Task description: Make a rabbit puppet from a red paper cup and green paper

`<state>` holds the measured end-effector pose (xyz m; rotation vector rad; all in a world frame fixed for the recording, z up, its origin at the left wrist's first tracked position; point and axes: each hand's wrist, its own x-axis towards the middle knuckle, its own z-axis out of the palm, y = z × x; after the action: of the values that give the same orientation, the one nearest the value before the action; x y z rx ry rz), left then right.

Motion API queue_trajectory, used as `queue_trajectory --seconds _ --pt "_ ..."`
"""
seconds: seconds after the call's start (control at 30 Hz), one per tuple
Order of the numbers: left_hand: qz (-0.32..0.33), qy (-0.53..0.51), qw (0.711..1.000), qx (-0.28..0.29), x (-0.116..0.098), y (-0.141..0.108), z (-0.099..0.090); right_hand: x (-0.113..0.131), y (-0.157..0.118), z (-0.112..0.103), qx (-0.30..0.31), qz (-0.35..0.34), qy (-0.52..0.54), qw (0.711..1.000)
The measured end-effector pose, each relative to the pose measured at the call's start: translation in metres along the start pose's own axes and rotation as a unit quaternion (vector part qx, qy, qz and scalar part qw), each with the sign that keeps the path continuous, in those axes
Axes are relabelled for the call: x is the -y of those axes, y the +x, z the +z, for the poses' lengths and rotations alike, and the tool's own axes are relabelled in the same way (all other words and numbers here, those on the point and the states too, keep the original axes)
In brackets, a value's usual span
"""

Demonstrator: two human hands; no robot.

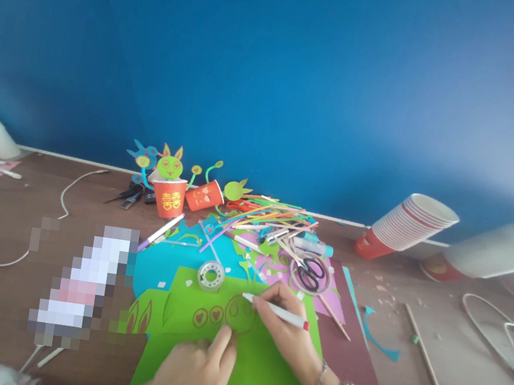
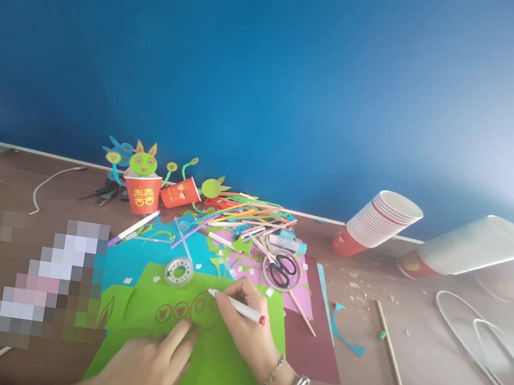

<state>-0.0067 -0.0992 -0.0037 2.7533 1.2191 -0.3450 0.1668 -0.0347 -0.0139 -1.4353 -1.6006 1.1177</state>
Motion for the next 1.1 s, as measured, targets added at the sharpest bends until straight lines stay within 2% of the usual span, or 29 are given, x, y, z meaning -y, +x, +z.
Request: queue_trajectory --seconds 0.07,0.23,0.37,0.63,0.93,1.1 --pt "0.003 -0.003 1.0 0.0 0.0 0.0 -0.001 -0.001 0.0 -0.004 -0.009 -0.006 0.015 1.0" --pt "0.003 0.003 1.0 -0.002 0.0 -0.001 0.0 -0.014 0.003 -0.008 0.035 0.005 0.01 0.999" --pt "-0.001 0.008 1.0 -0.011 0.0 0.0 0.001 -0.02 0.005 -0.007 0.039 0.016 -0.016 0.999" --pt "0.009 0.009 1.0 0.005 0.0 -0.001 0.001 -0.02 0.006 -0.005 0.033 0.015 -0.044 0.998" --pt "0.002 0.0 1.0 -0.014 0.0 -0.001 0.003 -0.006 0.006 -0.007 0.0 0.013 -0.002 1.0" --pt "0.0 0.004 1.0 -0.012 0.0 -0.001 -0.001 -0.011 0.005 -0.006 0.02 0.023 -0.002 1.0"
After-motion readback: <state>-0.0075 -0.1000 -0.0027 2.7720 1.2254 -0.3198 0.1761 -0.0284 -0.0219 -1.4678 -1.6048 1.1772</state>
